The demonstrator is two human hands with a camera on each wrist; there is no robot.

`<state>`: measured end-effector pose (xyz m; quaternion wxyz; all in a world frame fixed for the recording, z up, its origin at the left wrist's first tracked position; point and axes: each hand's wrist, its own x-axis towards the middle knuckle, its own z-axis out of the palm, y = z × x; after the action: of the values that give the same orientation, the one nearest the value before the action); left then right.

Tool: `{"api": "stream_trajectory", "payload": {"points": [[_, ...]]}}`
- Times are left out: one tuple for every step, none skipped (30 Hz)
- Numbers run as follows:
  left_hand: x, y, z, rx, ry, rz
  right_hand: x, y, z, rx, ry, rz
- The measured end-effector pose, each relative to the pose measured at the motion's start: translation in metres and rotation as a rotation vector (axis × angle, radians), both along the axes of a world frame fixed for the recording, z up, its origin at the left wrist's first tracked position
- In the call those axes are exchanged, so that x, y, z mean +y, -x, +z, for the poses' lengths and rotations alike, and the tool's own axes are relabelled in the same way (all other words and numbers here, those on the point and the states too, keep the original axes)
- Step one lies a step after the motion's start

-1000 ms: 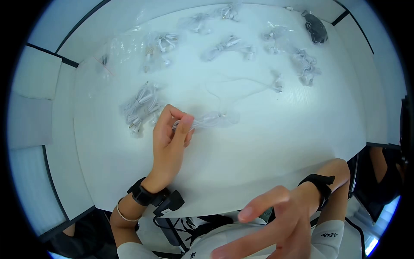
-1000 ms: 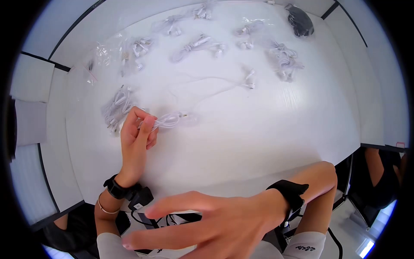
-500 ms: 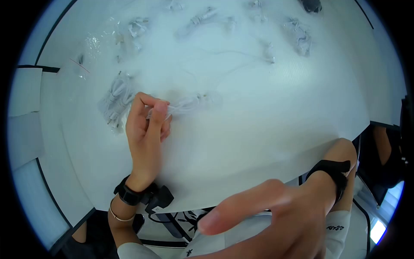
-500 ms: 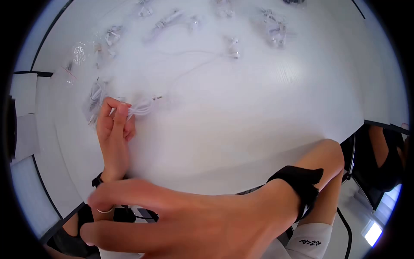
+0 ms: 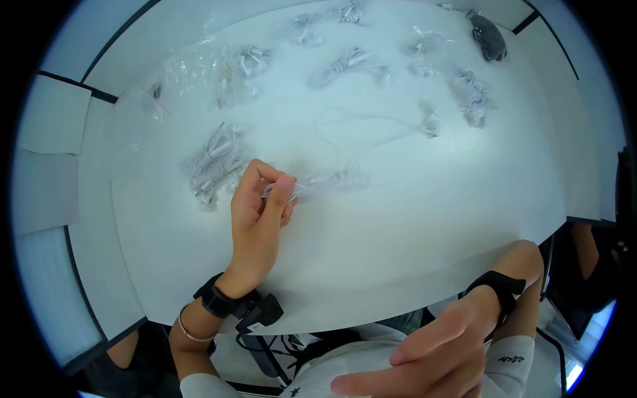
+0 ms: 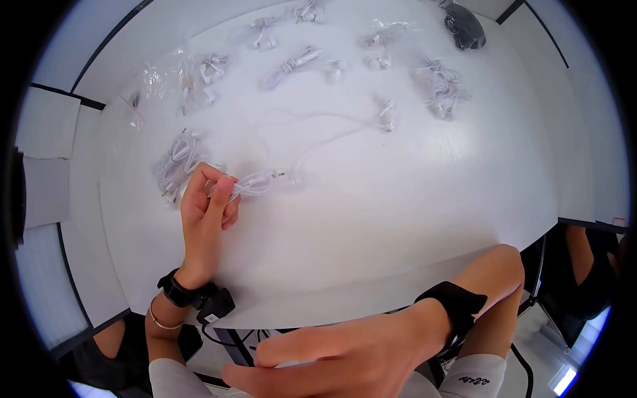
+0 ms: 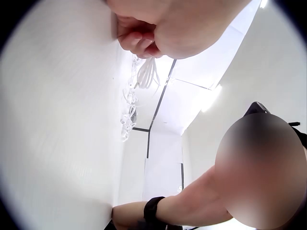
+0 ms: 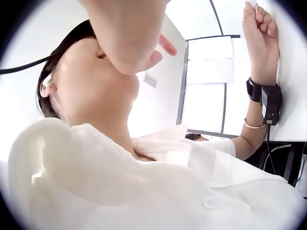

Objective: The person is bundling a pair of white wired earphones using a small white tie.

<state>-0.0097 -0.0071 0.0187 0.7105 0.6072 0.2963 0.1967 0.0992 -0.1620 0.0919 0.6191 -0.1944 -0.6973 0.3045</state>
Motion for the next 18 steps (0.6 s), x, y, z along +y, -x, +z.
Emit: {"api": "stream_trajectory", "payload": {"points": [[-0.001,0.000,0.000,0.013,-0.003,0.001,0.000,0.000,0.000,-0.009,0.005,-0.010],[-0.004,-0.003,-0.002,0.016,-0.068,0.031,0.001,0.000,-0.001,-0.010,0.005,-0.023],[-0.004,-0.003,-0.001,0.031,-0.066,0.036,0.001,-0.002,-0.002,-0.019,0.014,-0.061],[-0.005,-0.003,0.001,0.045,-0.064,0.039,0.000,-0.003,-0.002,-0.020,0.017,-0.083],[-0.006,-0.004,-0.001,0.066,-0.065,0.069,0.002,-0.004,-0.003,-0.027,0.020,-0.106],[-0.007,-0.003,-0.001,0.067,-0.065,0.067,0.000,-0.005,-0.003,-0.030,0.023,-0.128],[-0.006,-0.003,-0.001,0.066,-0.066,0.065,0.001,-0.006,-0.004,-0.039,0.022,-0.148],[-0.006,-0.004,0.000,0.063,-0.069,0.064,0.001,-0.008,-0.004,-0.047,0.023,-0.174],[-0.006,-0.004,0.000,0.087,-0.100,0.063,0.001,-0.008,-0.005,-0.056,0.023,-0.202],[-0.005,-0.002,0.000,0.075,-0.084,0.062,0.002,-0.009,-0.005,-0.065,0.021,-0.230],[-0.003,0.000,-0.001,0.062,-0.064,0.059,0.004,-0.011,-0.006,-0.076,0.022,-0.259],[-0.003,-0.001,-0.002,0.046,-0.044,0.054,0.006,-0.015,-0.009,-0.091,0.021,-0.293],[-0.002,-0.002,-0.001,0.067,-0.045,0.057,0.009,-0.018,-0.011,-0.109,0.019,-0.333],[-0.003,-0.003,-0.002,0.076,-0.023,0.076,0.011,-0.022,-0.013,-0.130,0.017,-0.369],[-0.004,-0.004,-0.001,0.085,-0.010,0.099,0.015,-0.026,-0.015,-0.156,0.014,-0.413],[-0.005,-0.005,-0.001,0.089,0.004,0.132,0.018,-0.030,-0.017,-0.195,0.009,-0.465],[-0.002,-0.003,-0.005,0.065,0.009,0.107,0.022,-0.037,-0.021,-0.242,0.022,-0.524],[-0.003,-0.004,-0.002,0.024,0.027,0.107,0.028,-0.039,-0.025,-0.289,0.029,-0.592]]}}
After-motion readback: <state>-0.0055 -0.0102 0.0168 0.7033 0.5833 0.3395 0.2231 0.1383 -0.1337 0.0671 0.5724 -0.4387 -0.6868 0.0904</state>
